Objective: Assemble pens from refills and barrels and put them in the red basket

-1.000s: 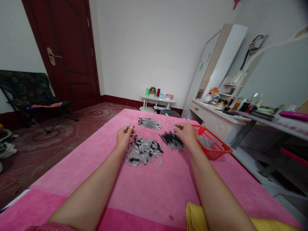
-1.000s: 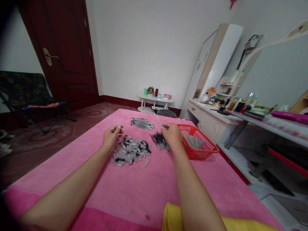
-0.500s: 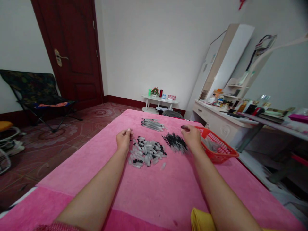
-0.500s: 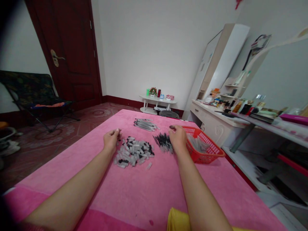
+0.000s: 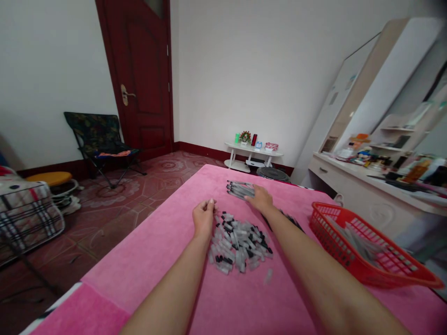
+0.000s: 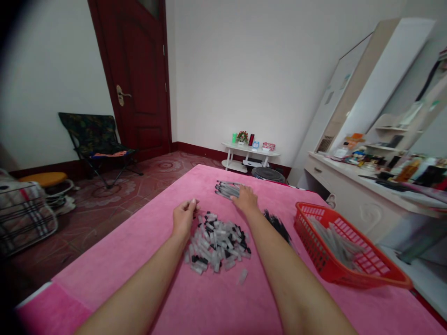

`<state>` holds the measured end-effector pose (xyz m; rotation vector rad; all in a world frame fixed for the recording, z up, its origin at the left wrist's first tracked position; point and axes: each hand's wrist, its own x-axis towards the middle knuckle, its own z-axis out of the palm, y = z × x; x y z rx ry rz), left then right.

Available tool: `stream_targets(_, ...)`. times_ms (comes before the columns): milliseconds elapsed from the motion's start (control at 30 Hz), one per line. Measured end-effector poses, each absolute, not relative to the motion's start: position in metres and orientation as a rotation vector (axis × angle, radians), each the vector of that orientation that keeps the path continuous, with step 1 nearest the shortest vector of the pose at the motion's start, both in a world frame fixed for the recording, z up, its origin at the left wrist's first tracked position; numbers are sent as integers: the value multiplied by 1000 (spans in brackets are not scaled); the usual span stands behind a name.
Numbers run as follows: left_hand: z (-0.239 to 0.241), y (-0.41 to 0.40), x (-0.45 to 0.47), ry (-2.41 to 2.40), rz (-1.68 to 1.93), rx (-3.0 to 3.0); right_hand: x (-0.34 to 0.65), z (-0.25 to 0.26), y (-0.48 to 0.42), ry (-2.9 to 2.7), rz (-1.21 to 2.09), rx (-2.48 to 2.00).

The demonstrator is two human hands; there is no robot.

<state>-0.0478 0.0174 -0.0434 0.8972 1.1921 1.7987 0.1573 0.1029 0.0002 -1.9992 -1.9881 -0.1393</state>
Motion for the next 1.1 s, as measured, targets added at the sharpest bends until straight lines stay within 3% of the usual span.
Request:
stream_targets(333, -52, 26, -46, 1231, 1794, 969, 161, -20, 139, -2165, -77, -2074)
stream_targets(800, -47, 21, -46, 1227, 1776, 960, 162, -10, 90, -2504, -72, -1661)
stream_targets(1100, -45, 21, -45, 1273, 1739, 940, 159, -7, 170, -2148, -65, -1876)
